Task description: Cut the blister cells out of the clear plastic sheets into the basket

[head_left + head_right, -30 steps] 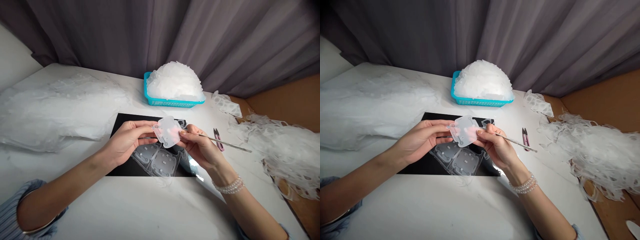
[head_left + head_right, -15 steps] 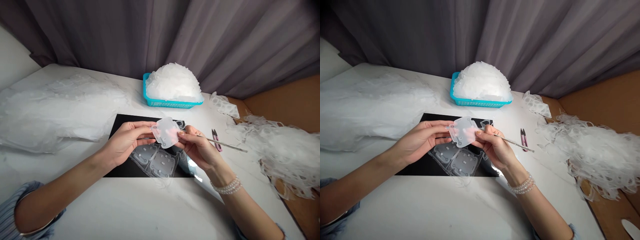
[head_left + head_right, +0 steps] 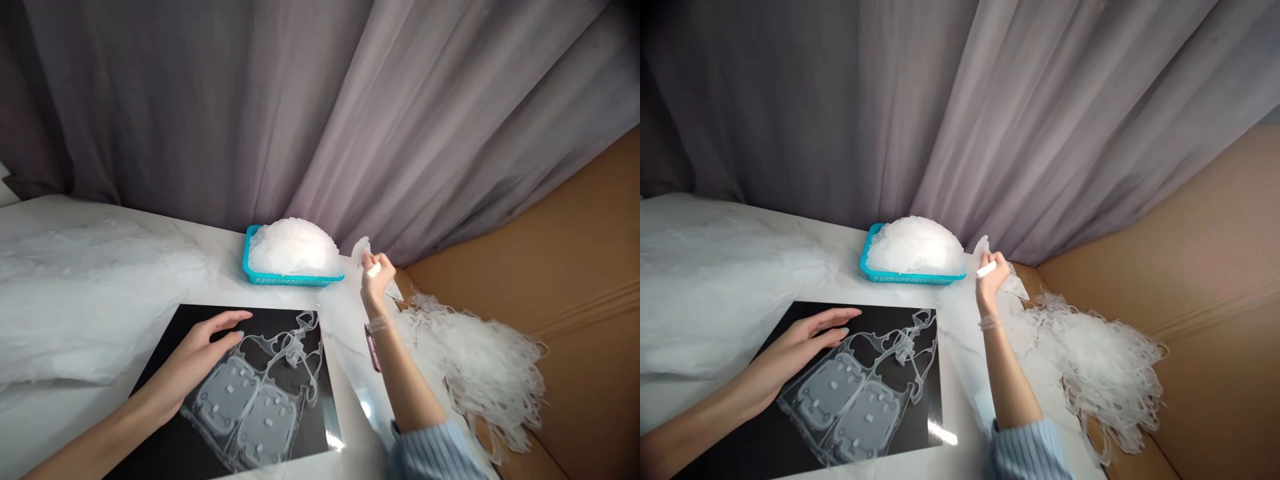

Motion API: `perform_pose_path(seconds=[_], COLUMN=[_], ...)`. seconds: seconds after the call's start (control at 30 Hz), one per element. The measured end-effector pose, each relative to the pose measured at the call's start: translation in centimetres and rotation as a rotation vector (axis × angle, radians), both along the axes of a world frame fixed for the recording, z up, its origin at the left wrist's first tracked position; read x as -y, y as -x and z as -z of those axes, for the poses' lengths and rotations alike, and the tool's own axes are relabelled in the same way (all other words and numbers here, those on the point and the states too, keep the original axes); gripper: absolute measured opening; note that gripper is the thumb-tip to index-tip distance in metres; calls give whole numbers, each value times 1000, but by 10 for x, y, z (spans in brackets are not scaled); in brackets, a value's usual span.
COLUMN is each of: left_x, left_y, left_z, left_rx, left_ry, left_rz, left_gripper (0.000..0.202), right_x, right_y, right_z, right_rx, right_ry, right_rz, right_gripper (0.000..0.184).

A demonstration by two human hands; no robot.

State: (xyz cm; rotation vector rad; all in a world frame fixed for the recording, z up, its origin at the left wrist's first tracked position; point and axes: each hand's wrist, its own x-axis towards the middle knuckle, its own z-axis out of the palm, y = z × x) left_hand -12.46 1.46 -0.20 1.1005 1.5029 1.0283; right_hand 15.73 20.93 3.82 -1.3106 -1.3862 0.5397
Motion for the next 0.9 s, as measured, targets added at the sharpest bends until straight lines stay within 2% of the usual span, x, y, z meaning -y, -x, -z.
perform_pose_path(seconds=[0.07,0.2,0.37,0.43,0.53,0.63,0.73,0.83,0.9], left_x=[-1,-3,-8,-9,-13,-19,-28,-35,-35], left_y=[-1,0,4,4,3,-1,-8,-16,-23], left_z=[3,10,21,27,32,35,36,28,14], left_rx=[-55,-101,-364,-447,-496,-547,-583,-572,-540], left_ry=[-17,-19,-134,-170,-200,-226,-275,-334,-376], left_rz=[-15,11,100,144,190,224,248,253,237], left_gripper=[46,48,43,44,46,46,41,33,27], right_x=[-19,-35,-32,-17,25,73,102,117,132], right_y=[14,31,11,0,-10,-9,-3,4,7], right_z=[4,11,5,3,8,19,31,32,23], right_rx=[26,40,-24,-27,30,124,171,146,118], right_ry=[39,129,141,150,210,290,300,271,196], right_rz=[4,-94,-151,-185,-308,-496,-589,-585,-614], right_gripper=[27,35,30,26,30,33,36,36,32])
